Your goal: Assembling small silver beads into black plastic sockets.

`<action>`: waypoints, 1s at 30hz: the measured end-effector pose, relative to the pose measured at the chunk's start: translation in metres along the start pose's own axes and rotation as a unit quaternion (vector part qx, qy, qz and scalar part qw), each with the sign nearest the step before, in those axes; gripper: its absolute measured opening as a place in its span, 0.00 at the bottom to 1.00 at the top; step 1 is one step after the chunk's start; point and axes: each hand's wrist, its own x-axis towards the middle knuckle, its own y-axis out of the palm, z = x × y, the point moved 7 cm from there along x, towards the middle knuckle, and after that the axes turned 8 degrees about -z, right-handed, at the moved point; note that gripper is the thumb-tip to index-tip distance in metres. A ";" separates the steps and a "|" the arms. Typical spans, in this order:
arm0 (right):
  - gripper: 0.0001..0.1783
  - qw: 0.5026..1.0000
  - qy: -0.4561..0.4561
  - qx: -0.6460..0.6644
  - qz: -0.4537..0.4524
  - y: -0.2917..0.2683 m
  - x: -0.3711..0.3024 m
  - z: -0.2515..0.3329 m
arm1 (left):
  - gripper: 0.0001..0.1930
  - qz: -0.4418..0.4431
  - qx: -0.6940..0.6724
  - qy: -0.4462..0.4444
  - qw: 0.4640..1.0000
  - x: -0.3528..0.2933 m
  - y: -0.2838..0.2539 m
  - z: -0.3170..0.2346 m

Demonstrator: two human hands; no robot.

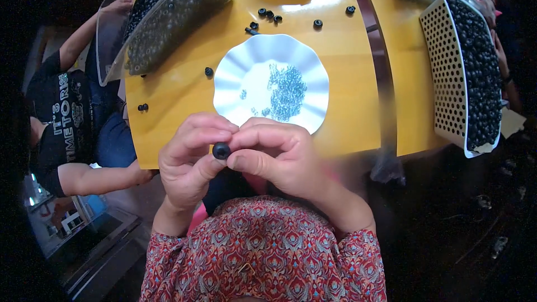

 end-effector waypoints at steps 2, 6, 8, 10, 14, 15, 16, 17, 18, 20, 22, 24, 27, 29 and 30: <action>0.15 0.981 -0.115 -0.156 -0.028 -0.005 -0.001 0.018 | 0.16 -0.003 -0.029 -0.013 0.999 -0.001 -0.001 0.003; 0.19 0.882 -0.305 -0.350 -0.078 -0.006 -0.010 0.043 | 0.14 -0.014 -0.096 -0.075 0.992 -0.006 -0.001 0.017; 0.19 0.869 -0.326 -0.369 -0.053 0.000 -0.006 0.049 | 0.14 -0.012 -0.104 -0.091 0.990 -0.009 0.002 0.020; 0.21 0.859 -0.343 -0.381 -0.010 0.007 -0.003 0.049 | 0.14 -0.028 -0.146 -0.128 0.981 -0.014 0.002 0.028; 0.20 0.870 -0.323 -0.372 0.013 0.003 0.000 0.040 | 0.14 -0.035 -0.155 -0.139 0.978 -0.018 0.001 0.032; 0.20 0.882 -0.310 -0.354 0.015 0.002 0.001 0.036 | 0.14 -0.028 -0.144 -0.129 0.981 -0.017 0.001 0.030; 0.19 0.894 -0.297 -0.336 0.017 0.000 0.002 0.033 | 0.14 -0.022 -0.134 -0.119 0.984 -0.016 0.001 0.028; 0.19 0.895 -0.295 -0.335 0.017 0.000 0.002 0.031 | 0.14 -0.023 -0.134 -0.121 0.983 -0.017 0.002 0.029; 0.19 0.895 -0.299 -0.330 0.018 0.001 0.003 0.030 | 0.13 -0.035 -0.130 -0.114 0.984 -0.017 0.000 0.029; 0.18 0.897 -0.300 -0.324 0.020 0.002 0.003 0.028 | 0.13 -0.049 -0.126 -0.109 0.985 -0.019 -0.002 0.031; 0.17 0.891 -0.302 -0.338 0.019 0.004 0.003 0.028 | 0.12 -0.044 -0.126 -0.107 0.985 -0.020 -0.004 0.033; 0.17 0.892 -0.307 -0.330 0.029 0.005 0.004 0.028 | 0.12 -0.028 -0.117 -0.121 0.985 -0.018 -0.004 0.031; 0.16 0.910 -0.282 -0.302 0.030 0.002 0.005 0.023 | 0.12 -0.017 -0.100 -0.125 0.987 -0.020 -0.004 0.031; 0.16 0.926 -0.252 -0.281 0.022 -0.002 0.007 0.016 | 0.12 -0.024 -0.093 -0.114 0.989 -0.021 -0.003 0.033; 0.16 0.939 -0.242 -0.243 0.004 -0.006 0.008 0.013 | 0.11 -0.044 -0.092 -0.104 0.989 -0.021 -0.002 0.035</action>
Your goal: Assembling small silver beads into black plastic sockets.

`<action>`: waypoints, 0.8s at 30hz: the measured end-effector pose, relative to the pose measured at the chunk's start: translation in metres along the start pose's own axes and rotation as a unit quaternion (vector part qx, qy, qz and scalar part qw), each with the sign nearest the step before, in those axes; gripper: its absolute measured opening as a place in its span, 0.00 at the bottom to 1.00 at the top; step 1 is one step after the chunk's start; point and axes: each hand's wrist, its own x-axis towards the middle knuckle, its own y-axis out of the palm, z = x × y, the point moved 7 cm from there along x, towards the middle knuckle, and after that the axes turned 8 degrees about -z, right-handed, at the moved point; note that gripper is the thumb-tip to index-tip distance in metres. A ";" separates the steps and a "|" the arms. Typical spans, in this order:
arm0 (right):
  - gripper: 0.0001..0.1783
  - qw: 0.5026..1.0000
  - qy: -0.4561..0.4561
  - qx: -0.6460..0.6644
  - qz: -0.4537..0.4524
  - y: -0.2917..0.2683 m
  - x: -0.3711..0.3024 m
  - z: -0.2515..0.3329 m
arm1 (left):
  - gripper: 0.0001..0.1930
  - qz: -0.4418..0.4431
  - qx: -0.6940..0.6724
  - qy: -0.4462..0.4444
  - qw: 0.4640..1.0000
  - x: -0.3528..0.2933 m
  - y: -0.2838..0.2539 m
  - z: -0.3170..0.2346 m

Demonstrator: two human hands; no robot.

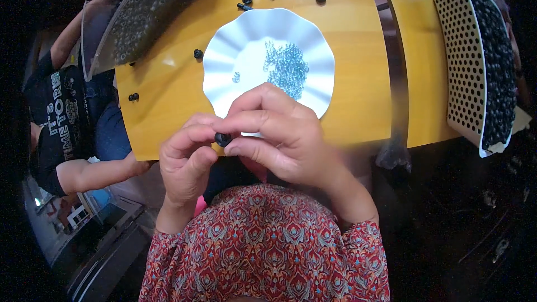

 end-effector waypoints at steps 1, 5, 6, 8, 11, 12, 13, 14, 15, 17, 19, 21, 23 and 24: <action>0.16 0.999 0.019 0.036 -0.023 -0.002 0.000 -0.004 | 0.11 -0.020 -0.001 0.011 1.000 0.000 0.000 0.002; 0.17 1.000 0.017 0.014 -0.022 0.000 -0.001 -0.007 | 0.11 -0.081 -0.130 -0.109 0.982 -0.008 0.002 0.023; 0.18 1.000 0.013 0.004 -0.021 0.001 -0.001 -0.007 | 0.11 -0.094 -0.166 -0.125 0.974 -0.009 0.002 0.027; 0.19 1.000 0.010 -0.007 -0.019 0.000 0.000 -0.007 | 0.12 -0.106 -0.204 -0.141 0.963 -0.009 0.003 0.031; 0.21 0.999 -0.012 -0.035 -0.008 -0.001 0.001 -0.003 | 0.12 -0.113 -0.256 -0.182 0.943 -0.010 0.003 0.037; 0.22 0.997 -0.007 -0.067 -0.028 -0.009 0.001 -0.003 | 0.12 -0.086 -0.306 -0.206 0.926 -0.008 0.007 0.039; 0.23 0.994 -0.002 -0.099 -0.048 -0.017 0.001 -0.003 | 0.12 -0.057 -0.355 -0.229 0.905 -0.008 0.010 0.041; 0.20 0.989 0.000 -0.131 -0.065 -0.025 0.001 -0.004 | 0.12 -0.059 -0.356 -0.228 0.904 -0.009 0.009 0.043; 0.20 0.989 0.000 -0.131 -0.064 -0.029 0.001 -0.004 | 0.13 -0.061 -0.325 -0.233 0.914 -0.010 0.009 0.046; 0.17 0.950 -0.005 -0.300 -0.089 -0.041 0.001 -0.004 | 0.15 -0.062 -0.297 -0.239 0.922 -0.011 0.008 0.050; 0.15 0.934 -0.030 -0.346 -0.082 -0.049 0.002 -0.003 | 0.14 -0.063 -0.327 -0.240 0.912 -0.010 0.008 0.051; 0.14 0.916 -0.055 -0.392 -0.073 -0.052 0.002 -0.001 | 0.14 -0.069 -0.330 -0.233 0.912 -0.009 0.007 0.048; 0.14 0.899 -0.052 -0.432 -0.058 -0.055 0.003 -0.005 | 0.14 -0.075 -0.336 -0.222 0.912 -0.009 0.003 0.048; 0.14 0.897 -0.053 -0.436 -0.055 -0.057 0.004 -0.006 | 0.14 -0.070 -0.332 -0.208 0.917 -0.009 -0.002 0.047</action>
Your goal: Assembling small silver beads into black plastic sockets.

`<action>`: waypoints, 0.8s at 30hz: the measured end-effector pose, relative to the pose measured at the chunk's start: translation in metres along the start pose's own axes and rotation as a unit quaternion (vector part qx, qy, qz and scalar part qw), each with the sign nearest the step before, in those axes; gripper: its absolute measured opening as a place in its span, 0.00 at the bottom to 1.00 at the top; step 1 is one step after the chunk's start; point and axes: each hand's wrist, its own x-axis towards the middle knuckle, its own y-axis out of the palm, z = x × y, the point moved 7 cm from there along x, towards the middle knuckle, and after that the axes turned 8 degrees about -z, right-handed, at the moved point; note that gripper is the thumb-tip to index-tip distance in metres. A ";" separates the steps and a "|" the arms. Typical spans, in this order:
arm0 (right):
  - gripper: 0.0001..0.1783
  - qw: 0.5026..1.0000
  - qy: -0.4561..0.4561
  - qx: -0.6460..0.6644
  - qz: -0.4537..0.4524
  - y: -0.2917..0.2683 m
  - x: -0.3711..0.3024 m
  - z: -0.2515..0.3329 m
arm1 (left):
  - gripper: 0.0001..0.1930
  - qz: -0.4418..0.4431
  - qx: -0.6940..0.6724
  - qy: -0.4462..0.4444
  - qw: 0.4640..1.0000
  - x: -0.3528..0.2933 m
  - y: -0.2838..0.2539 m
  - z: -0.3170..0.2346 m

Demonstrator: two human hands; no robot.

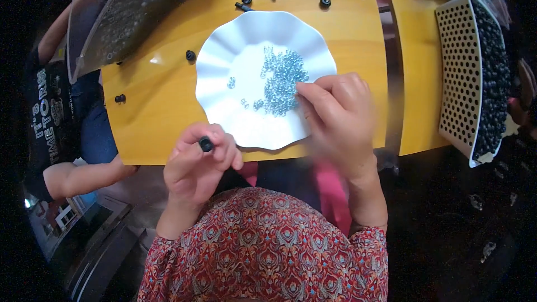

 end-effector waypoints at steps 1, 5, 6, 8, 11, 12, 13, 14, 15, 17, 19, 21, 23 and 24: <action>0.13 0.999 -0.021 -0.023 0.020 0.003 0.002 0.001 | 0.14 0.010 0.006 0.011 1.000 -0.001 -0.001 -0.002; 0.12 0.995 -0.062 -0.063 0.047 0.010 0.005 0.005 | 0.12 0.015 -0.046 -0.004 0.999 0.002 -0.004 -0.004; 0.12 0.995 -0.064 -0.065 0.048 0.012 0.007 0.006 | 0.12 0.016 -0.048 -0.003 0.999 0.003 -0.003 -0.005; 0.13 0.994 -0.080 -0.052 0.057 0.017 0.011 0.012 | 0.13 -0.018 -0.015 -0.003 1.000 0.001 -0.005 -0.005; 0.14 0.991 -0.097 -0.043 0.080 0.026 0.014 0.019 | 0.13 -0.037 -0.011 -0.010 0.999 0.000 -0.007 -0.010; 0.14 0.991 -0.097 -0.044 0.082 0.027 0.014 0.022 | 0.13 -0.038 -0.013 -0.010 0.999 -0.001 -0.008 -0.011; 0.13 0.988 -0.104 -0.040 0.109 0.032 0.013 0.026 | 0.12 -0.049 -0.011 -0.012 0.999 -0.001 -0.010 -0.012; 0.13 0.984 -0.111 -0.037 0.135 0.037 0.011 0.030 | 0.12 -0.060 -0.010 -0.014 0.998 -0.002 -0.012 -0.013; 0.13 0.983 -0.113 -0.036 0.137 0.038 0.010 0.032 | 0.12 -0.061 -0.012 -0.012 0.998 -0.002 -0.013 -0.014; 0.13 0.977 -0.128 -0.056 0.164 0.045 0.006 0.034 | 0.13 -0.060 -0.014 -0.022 0.998 -0.001 -0.014 -0.014; 0.13 0.975 -0.129 -0.059 0.169 0.048 0.005 0.035 | 0.12 -0.053 -0.028 -0.029 0.998 -0.002 -0.018 -0.014; 0.13 0.974 -0.138 -0.069 0.167 0.051 0.006 0.037 | 0.12 -0.046 -0.042 -0.036 0.997 -0.002 -0.019 -0.013; 0.13 0.974 -0.134 -0.065 0.172 0.055 0.009 0.041 | 0.12 -0.048 -0.039 -0.033 0.998 -0.002 -0.020 -0.012; 0.13 0.974 -0.129 -0.061 0.177 0.058 0.010 0.043 | 0.12 -0.048 -0.039 -0.033 0.998 -0.002 -0.020 -0.012</action>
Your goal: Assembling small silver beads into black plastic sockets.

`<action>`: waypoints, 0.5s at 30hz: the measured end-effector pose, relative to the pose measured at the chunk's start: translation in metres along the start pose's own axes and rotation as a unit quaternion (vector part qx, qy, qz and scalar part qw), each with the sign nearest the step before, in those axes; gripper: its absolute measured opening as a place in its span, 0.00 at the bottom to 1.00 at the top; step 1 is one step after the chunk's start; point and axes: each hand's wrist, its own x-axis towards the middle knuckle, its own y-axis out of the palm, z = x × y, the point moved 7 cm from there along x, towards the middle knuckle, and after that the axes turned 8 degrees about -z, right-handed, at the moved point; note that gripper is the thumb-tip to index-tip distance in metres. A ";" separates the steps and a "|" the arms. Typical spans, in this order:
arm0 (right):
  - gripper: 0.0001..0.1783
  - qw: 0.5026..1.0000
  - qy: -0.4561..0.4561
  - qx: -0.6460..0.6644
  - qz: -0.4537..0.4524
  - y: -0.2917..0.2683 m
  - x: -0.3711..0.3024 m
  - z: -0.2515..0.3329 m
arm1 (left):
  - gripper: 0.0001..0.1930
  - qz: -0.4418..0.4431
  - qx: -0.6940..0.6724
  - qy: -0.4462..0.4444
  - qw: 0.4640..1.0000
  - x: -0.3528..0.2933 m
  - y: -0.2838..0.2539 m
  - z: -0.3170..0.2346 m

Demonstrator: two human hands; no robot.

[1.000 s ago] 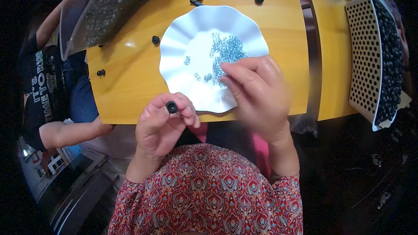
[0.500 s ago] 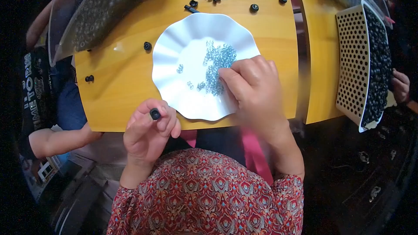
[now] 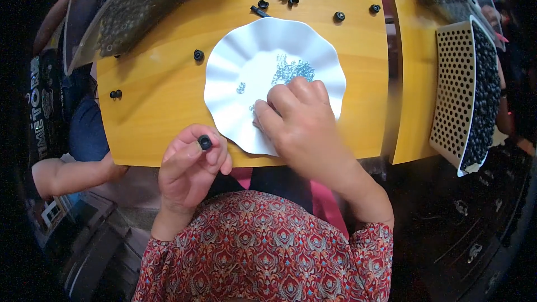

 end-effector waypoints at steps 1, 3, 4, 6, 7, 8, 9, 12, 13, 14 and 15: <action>0.13 1.000 -0.001 0.001 0.000 0.002 0.002 0.002 | 0.12 0.002 -0.001 0.000 1.000 0.000 0.000 0.000; 0.12 1.000 -0.002 0.002 -0.017 0.004 0.005 0.004 | 0.12 0.003 -0.001 0.001 1.000 0.000 0.000 0.000; 0.12 1.000 -0.003 0.003 -0.017 0.007 0.005 0.003 | 0.12 0.006 -0.002 -0.001 1.000 0.000 0.001 0.000; 0.11 1.000 -0.015 -0.002 -0.020 0.011 0.004 0.003 | 0.12 0.008 -0.003 -0.002 1.000 0.000 0.002 0.000; 0.11 1.000 -0.016 0.000 -0.020 0.012 0.004 0.004 | 0.12 0.007 -0.002 -0.002 1.000 -0.001 0.002 -0.001; 0.10 1.000 -0.017 -0.007 -0.010 0.013 0.005 0.005 | 0.12 0.006 0.000 -0.002 1.000 -0.001 0.002 -0.002; 0.10 1.000 -0.019 -0.014 0.000 0.014 0.006 0.006 | 0.12 0.004 0.001 -0.001 1.000 0.000 0.002 -0.002; 0.11 1.000 -0.028 0.008 0.009 0.013 0.005 0.007 | 0.12 0.012 -0.002 -0.002 1.000 0.002 0.003 -0.001; 0.11 1.000 -0.028 0.009 0.009 0.012 0.006 0.009 | 0.12 0.003 0.008 0.000 1.000 0.002 0.003 0.000; 0.11 0.999 -0.032 -0.006 0.024 0.014 0.007 0.012 | 0.13 -0.006 0.017 0.001 1.000 0.002 0.002 0.000; 0.12 0.998 -0.036 -0.021 0.039 0.016 0.008 0.014 | 0.13 -0.006 0.017 0.001 1.000 0.002 0.001 0.001</action>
